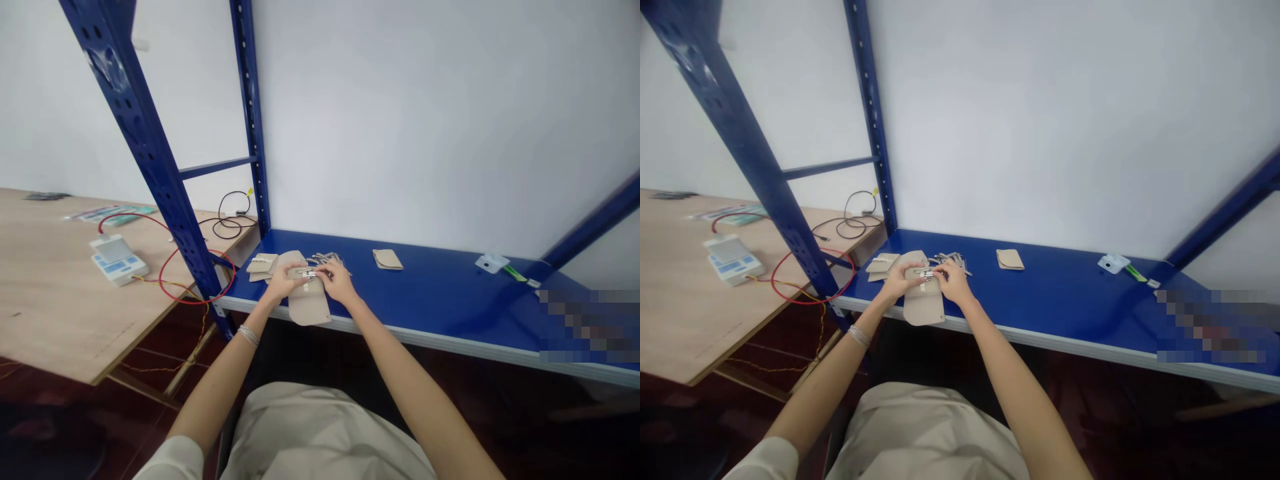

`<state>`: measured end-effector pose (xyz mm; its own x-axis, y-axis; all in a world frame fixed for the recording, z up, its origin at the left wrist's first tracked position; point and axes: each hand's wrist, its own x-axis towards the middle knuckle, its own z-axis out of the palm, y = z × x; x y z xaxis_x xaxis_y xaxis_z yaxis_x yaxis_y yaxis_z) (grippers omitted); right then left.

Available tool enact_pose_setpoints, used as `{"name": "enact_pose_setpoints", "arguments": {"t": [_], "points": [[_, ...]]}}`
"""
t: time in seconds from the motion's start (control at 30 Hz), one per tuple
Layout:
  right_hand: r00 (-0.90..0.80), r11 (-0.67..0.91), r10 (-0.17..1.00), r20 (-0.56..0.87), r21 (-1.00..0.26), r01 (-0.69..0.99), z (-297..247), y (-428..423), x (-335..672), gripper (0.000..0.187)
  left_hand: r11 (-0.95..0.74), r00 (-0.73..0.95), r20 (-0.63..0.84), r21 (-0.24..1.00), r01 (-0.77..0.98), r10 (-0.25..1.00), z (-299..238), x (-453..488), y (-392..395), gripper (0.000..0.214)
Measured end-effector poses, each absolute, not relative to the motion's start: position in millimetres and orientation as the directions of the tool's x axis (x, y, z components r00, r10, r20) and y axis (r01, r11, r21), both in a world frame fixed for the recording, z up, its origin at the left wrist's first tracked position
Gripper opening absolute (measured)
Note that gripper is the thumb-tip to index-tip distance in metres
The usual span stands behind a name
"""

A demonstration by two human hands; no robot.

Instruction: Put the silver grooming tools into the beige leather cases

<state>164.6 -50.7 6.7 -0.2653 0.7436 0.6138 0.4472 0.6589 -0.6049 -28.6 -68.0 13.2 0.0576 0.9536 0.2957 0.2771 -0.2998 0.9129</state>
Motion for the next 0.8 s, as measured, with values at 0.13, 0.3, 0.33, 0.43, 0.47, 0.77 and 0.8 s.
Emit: {"name": "enact_pose_setpoints", "arguments": {"t": [0.13,0.3,0.33,0.43,0.47,0.77,0.8], "points": [[-0.258,0.663,0.738,0.624,-0.599,0.449,8.2,-52.0,164.5,0.015,-0.277,0.048,0.273,0.948,0.158,0.961,9.9,-28.6,-65.0,0.039],[-0.276,0.688,0.716,0.641,-0.583,0.432,10.7,-53.7,164.3,0.016,-0.304,0.004,0.313,0.920,0.247,0.950,5.6,-28.3,-62.2,0.032],[-0.283,0.689,0.716,0.639,-0.581,0.432,11.0,-54.0,164.2,0.017,-0.316,0.008,0.326,0.908,0.274,0.945,5.7,-28.4,-62.4,0.032],[-0.300,0.693,0.713,0.634,-0.574,0.435,11.9,-55.2,163.9,0.017,-0.333,0.018,0.345,0.890,0.310,0.938,7.5,-28.5,-64.1,0.031],[-0.306,0.699,0.708,0.636,-0.570,0.432,12.3,-55.7,163.8,0.017,-0.331,0.019,0.342,0.890,0.313,0.939,8.4,-28.5,-64.8,0.031],[-0.350,0.743,0.668,0.657,-0.558,0.370,13.1,-57.5,162.4,0.016,-0.294,0.001,0.314,0.889,0.351,0.950,10.2,-27.5,-66.1,0.031],[-0.362,0.756,0.653,0.665,-0.550,0.355,12.3,-57.0,162.0,0.016,-0.296,0.001,0.317,0.884,0.361,0.948,9.7,-27.7,-65.7,0.030]]}}
